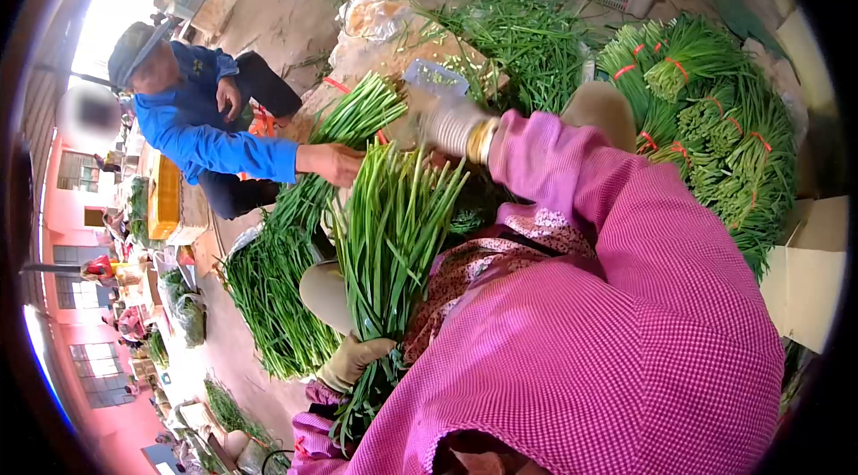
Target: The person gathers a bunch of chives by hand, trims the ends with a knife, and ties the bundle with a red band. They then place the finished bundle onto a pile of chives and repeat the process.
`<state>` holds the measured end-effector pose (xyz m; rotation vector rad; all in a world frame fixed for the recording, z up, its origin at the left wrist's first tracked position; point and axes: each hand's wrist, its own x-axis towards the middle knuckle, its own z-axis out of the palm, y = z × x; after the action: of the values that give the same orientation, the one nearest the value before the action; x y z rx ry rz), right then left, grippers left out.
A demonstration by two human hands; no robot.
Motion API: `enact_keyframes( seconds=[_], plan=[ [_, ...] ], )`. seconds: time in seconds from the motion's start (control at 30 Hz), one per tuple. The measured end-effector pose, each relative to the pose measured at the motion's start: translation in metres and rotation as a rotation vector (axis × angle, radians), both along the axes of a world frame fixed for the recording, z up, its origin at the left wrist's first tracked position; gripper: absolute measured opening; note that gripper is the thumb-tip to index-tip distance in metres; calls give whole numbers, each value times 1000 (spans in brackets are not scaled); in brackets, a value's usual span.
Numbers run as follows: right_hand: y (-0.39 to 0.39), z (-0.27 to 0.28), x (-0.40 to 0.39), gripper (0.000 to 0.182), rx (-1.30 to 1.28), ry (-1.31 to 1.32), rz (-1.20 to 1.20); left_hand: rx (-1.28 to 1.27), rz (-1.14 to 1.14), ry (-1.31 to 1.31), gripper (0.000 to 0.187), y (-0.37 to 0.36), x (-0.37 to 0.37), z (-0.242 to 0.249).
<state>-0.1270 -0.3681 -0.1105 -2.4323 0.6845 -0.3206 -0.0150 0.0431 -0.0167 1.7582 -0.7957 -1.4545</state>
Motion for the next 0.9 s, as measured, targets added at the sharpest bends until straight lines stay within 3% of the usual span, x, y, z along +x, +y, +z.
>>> enact_keyframes(
  seconds=[0.03,0.07,0.1,0.17,0.2,0.27,0.3,0.33,0.37,0.43,0.47,0.57,0.6,0.63,0.7,0.73,0.83,0.87,0.9],
  plan=[
    [-28,-29,8,22,-88,-73,-110,-45,-14,-78,84,-7,-9,19],
    [-35,-10,6,21,380,-205,-384,84,65,52,80,28,2,-19],
    [-41,12,4,22,850,-331,-656,88,69,57,80,25,-2,-15],
    [-85,-77,43,24,895,-6,-451,111,243,238,76,13,-19,5],
    [-56,-80,17,25,1113,26,-241,127,227,199,76,-3,-25,25],
    [47,63,-16,30,1219,-17,-81,110,142,64,76,-2,-22,21],
    [51,18,-8,30,1181,20,95,85,63,-77,77,-2,-21,15],
    [64,24,-7,26,1236,-18,157,47,96,-116,83,9,-19,-3],
    [74,15,-4,24,1319,-24,70,50,93,-113,83,14,-19,-15],
    [77,9,8,21,1423,105,111,121,271,288,86,20,-21,-29],
    [85,15,7,18,1392,3,28,198,178,61,84,1,-27,5],
    [64,-22,6,18,1388,-229,-88,404,244,-105,77,33,-24,-31],
    [50,-18,9,21,1527,-422,-270,141,226,150,75,30,-24,-23],
    [38,-16,-3,26,1549,-613,-272,144,227,155,75,33,-25,-26],
    [19,-11,-8,26,1480,-322,-255,170,172,169,68,40,-27,-31],
    [20,1,-15,33,1378,-160,-66,155,161,190,63,39,-29,-32],
    [46,31,-24,43,1215,-16,-86,113,92,92,59,27,-33,-22],
    [47,37,-18,52,1179,141,-33,113,89,93,59,24,-34,-20],
    [54,39,-20,51,1017,111,35,136,76,72,58,22,-34,-18]
  ],
)
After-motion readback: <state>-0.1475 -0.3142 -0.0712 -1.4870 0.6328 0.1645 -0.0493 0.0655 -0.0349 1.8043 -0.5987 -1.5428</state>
